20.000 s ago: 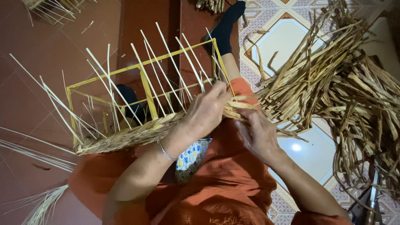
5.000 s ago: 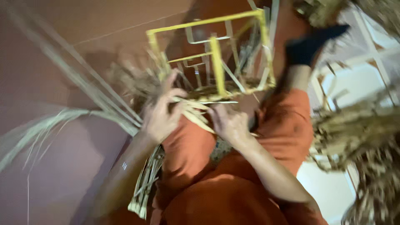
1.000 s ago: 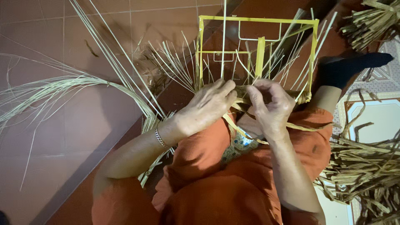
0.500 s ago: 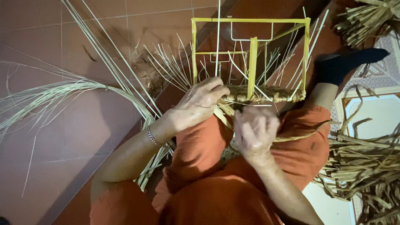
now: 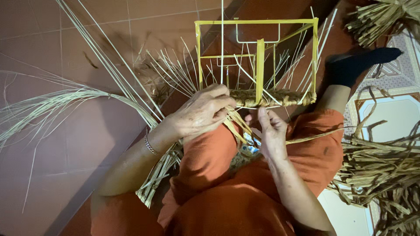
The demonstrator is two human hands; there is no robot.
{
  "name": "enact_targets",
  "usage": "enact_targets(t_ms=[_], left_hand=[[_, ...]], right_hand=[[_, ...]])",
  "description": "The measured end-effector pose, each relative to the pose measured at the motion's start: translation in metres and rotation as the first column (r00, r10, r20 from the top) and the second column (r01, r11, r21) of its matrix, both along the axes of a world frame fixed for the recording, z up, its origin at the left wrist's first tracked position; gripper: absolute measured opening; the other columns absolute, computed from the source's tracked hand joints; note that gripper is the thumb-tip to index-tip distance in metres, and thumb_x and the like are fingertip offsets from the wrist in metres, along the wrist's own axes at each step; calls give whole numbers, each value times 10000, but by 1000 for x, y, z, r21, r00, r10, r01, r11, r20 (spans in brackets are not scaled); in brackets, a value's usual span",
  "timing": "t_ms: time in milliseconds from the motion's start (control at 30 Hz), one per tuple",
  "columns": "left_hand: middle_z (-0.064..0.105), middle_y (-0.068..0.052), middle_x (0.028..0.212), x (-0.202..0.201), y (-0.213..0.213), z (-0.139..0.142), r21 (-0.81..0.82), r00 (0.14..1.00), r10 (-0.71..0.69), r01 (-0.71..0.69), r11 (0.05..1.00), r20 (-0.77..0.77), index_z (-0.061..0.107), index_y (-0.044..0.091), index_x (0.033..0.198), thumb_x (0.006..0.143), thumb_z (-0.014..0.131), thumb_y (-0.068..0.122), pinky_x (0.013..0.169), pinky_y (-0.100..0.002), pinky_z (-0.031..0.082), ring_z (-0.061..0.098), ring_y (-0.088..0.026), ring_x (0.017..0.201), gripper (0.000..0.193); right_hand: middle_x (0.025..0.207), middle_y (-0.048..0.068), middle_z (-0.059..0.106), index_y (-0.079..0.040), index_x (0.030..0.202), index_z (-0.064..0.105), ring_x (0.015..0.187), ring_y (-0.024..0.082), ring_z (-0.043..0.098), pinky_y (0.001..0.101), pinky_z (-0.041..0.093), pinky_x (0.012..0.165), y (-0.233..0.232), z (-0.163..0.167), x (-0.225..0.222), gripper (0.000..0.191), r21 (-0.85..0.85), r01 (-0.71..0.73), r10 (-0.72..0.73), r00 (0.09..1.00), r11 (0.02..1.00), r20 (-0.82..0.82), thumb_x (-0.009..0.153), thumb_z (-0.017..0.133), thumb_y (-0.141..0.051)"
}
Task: The person weaves dried palm leaves into a yellow metal basket frame. They interlace the leaves through the frame's vertical bars, pull them tight, and occasionally trim excess material with scissors.
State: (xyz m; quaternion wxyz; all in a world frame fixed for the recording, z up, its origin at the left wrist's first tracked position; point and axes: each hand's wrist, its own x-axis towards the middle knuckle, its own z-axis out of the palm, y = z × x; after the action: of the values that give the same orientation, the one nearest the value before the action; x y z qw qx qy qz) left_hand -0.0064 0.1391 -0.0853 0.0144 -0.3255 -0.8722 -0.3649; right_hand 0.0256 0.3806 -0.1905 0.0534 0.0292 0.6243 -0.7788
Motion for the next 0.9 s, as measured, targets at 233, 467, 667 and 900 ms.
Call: enact_targets(t_ms=[233,467,667,900], left_hand=[[554,-106,930,-5,6,-1,-91,999,11,-16,996,-53,704,36,1067,967,662,180,739,-424,516,579,-280,882,180],[576,-99,891,-11,15,-18,-50,995,72,-75,996,-75,693,12,955,898,673,207,708,-416,529,594,-261,808,204],[592,-120,808,-18,14,-25,6,982,183,-183,983,48,658,3,819,906,693,128,616,-423,511,613,-290,675,156],[611,-104,813,-19,17,-33,161,980,189,-178,971,-56,644,24,819,899,734,139,656,-433,519,633,-294,719,166]], right_hand=[[879,105,753,2,983,732,679,127,654,283,550,672,-9,32,-3,173,-57,59,-65,993,997,-100,1054,626,-115],[670,56,723,-37,857,787,475,101,602,272,453,389,-18,83,-49,243,623,-46,249,937,781,-244,1011,667,-181],[746,33,719,-57,1015,773,574,57,585,204,470,476,-16,94,-49,141,470,-110,256,931,876,-260,997,699,-176],[897,70,705,-52,954,711,749,157,616,296,473,615,-9,85,2,176,609,391,276,635,690,-721,876,863,-91]])
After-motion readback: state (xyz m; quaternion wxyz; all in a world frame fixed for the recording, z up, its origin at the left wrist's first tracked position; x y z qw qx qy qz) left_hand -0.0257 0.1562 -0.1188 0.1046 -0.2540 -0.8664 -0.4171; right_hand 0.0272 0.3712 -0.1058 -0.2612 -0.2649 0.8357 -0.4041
